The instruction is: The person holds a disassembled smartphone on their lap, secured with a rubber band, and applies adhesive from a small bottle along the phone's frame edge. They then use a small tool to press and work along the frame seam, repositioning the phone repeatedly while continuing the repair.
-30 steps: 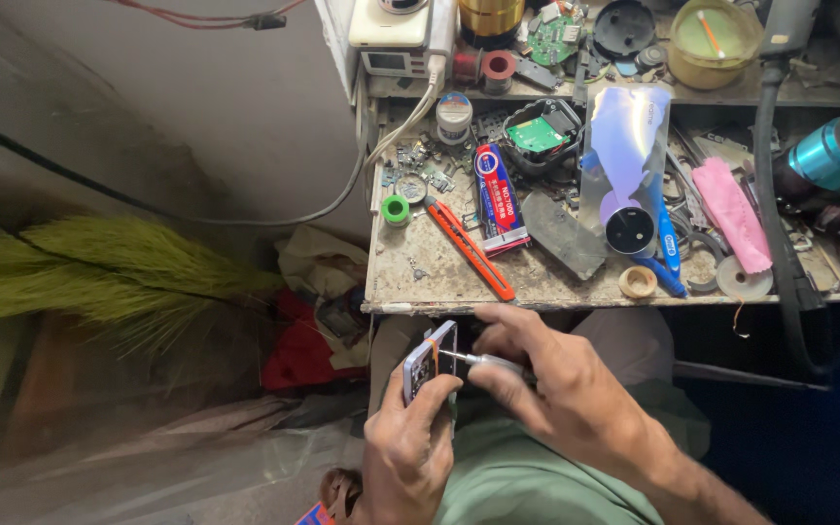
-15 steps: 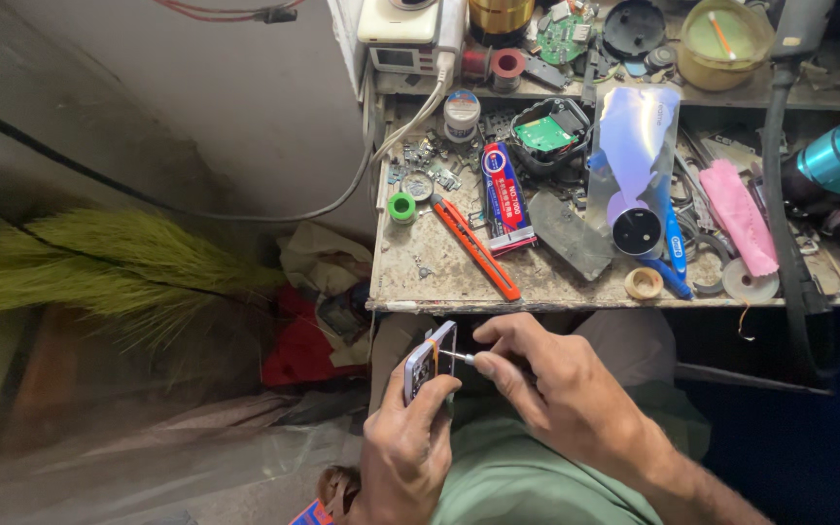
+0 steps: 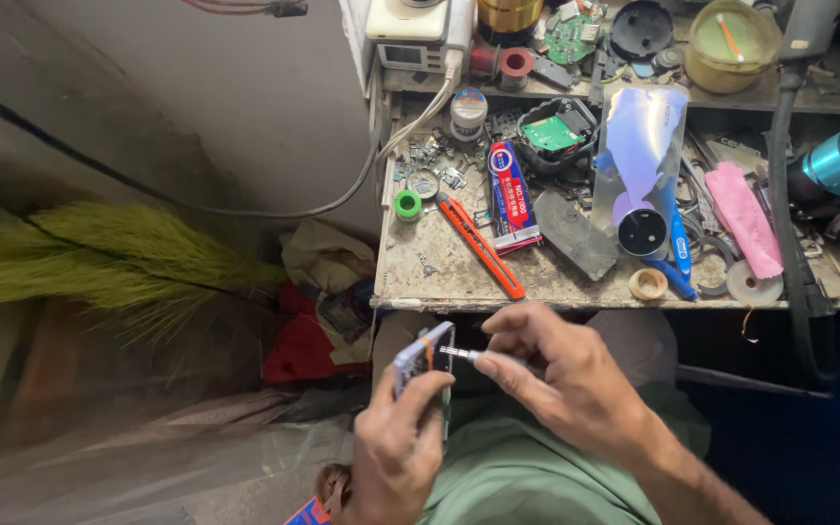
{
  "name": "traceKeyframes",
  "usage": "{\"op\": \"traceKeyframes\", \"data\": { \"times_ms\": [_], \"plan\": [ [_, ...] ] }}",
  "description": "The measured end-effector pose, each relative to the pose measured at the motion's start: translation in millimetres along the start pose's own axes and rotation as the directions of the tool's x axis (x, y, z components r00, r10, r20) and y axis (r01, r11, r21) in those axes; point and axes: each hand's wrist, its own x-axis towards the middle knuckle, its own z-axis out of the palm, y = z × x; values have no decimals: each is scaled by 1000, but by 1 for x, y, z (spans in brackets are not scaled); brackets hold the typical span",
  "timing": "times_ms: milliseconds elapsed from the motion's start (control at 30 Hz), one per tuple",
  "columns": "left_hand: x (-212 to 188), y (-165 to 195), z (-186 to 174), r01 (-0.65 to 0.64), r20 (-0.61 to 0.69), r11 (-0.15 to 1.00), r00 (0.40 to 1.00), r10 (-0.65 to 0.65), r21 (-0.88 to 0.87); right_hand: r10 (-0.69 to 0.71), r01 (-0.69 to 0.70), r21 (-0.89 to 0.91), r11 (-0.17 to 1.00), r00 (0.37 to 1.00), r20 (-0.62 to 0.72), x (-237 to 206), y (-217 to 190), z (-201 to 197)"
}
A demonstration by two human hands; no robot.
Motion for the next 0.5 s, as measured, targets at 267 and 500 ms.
{"op": "traceKeyframes", "data": {
  "times_ms": [267, 500],
  "plan": [
    [-11, -14, -15, 323, -65, 907, 934, -352, -271, -260, 243, -120, 963, 953, -157, 41, 8, 22],
    [-13, -24, -16, 362, -86, 904, 917, -388, -226, -348, 312, -202, 928, 921, -175, 51, 10, 38]
  ]
}}
